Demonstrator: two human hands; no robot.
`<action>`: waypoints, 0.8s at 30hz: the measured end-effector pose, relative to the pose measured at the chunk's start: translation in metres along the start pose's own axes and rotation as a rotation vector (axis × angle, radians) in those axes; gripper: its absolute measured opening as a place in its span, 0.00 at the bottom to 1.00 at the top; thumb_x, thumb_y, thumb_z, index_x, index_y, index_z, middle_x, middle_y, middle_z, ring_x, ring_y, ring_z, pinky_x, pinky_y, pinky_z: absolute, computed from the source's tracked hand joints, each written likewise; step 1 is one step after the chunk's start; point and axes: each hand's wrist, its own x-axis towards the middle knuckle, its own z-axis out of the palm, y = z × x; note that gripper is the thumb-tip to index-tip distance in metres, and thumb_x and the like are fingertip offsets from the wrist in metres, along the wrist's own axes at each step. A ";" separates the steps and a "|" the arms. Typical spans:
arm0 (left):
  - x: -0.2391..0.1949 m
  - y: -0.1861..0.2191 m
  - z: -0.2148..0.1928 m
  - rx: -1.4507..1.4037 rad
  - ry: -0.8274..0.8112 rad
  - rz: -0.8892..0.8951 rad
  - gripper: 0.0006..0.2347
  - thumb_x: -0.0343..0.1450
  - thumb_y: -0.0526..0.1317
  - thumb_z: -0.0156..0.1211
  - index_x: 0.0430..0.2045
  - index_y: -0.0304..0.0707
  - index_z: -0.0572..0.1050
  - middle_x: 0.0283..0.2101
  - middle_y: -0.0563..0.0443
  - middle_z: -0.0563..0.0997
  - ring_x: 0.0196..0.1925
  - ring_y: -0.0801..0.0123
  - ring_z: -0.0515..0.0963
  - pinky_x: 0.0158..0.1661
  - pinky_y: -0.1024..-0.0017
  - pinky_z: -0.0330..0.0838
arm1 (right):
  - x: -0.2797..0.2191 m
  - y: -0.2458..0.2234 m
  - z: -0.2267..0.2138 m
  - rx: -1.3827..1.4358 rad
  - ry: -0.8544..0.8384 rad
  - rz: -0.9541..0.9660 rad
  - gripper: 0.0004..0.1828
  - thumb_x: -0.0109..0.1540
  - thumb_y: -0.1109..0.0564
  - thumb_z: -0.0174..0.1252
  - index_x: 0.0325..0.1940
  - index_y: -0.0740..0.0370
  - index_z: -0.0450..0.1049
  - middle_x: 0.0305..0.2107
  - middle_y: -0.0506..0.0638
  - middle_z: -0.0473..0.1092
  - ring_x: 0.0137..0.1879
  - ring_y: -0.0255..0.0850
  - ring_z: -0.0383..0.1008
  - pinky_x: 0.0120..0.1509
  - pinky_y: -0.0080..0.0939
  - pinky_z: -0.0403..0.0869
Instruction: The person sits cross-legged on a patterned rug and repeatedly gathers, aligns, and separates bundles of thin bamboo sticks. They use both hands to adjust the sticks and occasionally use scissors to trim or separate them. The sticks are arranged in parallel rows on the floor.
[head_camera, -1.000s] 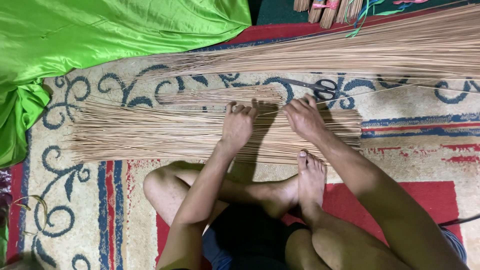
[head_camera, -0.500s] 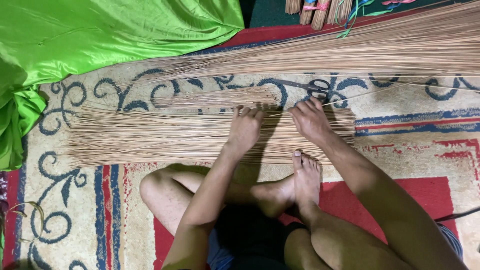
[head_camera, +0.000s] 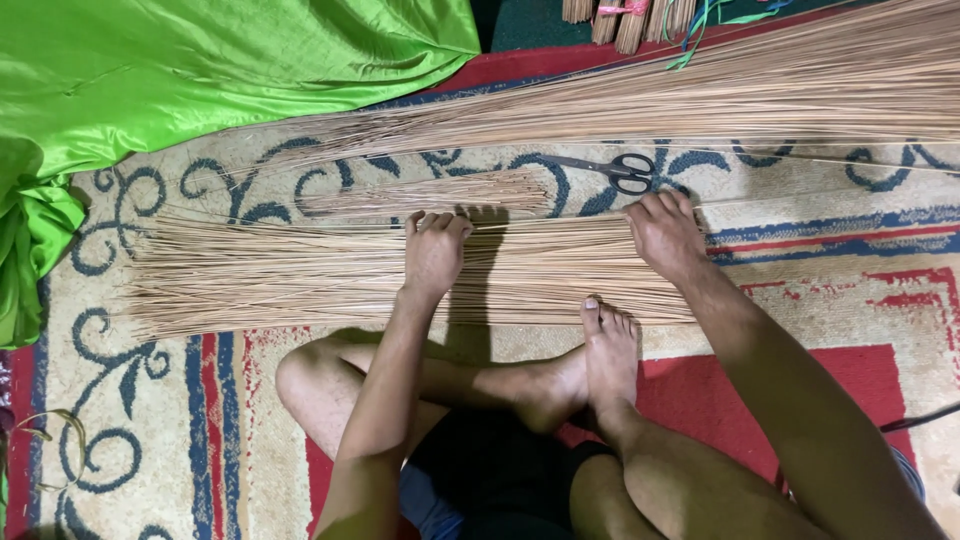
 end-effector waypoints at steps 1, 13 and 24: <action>0.001 0.004 0.003 -0.001 -0.001 0.001 0.02 0.73 0.43 0.60 0.33 0.53 0.80 0.33 0.59 0.82 0.43 0.65 0.83 0.60 0.55 0.62 | -0.001 -0.003 0.002 -0.001 -0.001 0.001 0.04 0.64 0.52 0.61 0.39 0.52 0.76 0.32 0.46 0.68 0.45 0.42 0.74 0.67 0.46 0.67; 0.024 0.120 0.020 -0.080 0.049 0.104 0.02 0.67 0.40 0.64 0.28 0.48 0.78 0.32 0.55 0.82 0.41 0.64 0.83 0.59 0.57 0.65 | 0.039 -0.084 -0.011 0.273 -0.040 -0.069 0.06 0.65 0.53 0.58 0.40 0.55 0.76 0.31 0.48 0.68 0.44 0.44 0.74 0.69 0.51 0.65; 0.004 0.019 -0.001 0.046 -0.103 -0.015 0.04 0.73 0.43 0.60 0.34 0.50 0.81 0.37 0.55 0.84 0.45 0.65 0.84 0.61 0.56 0.63 | -0.037 0.012 0.028 0.118 -0.123 0.092 0.07 0.67 0.50 0.56 0.46 0.51 0.76 0.34 0.47 0.67 0.47 0.45 0.75 0.61 0.46 0.68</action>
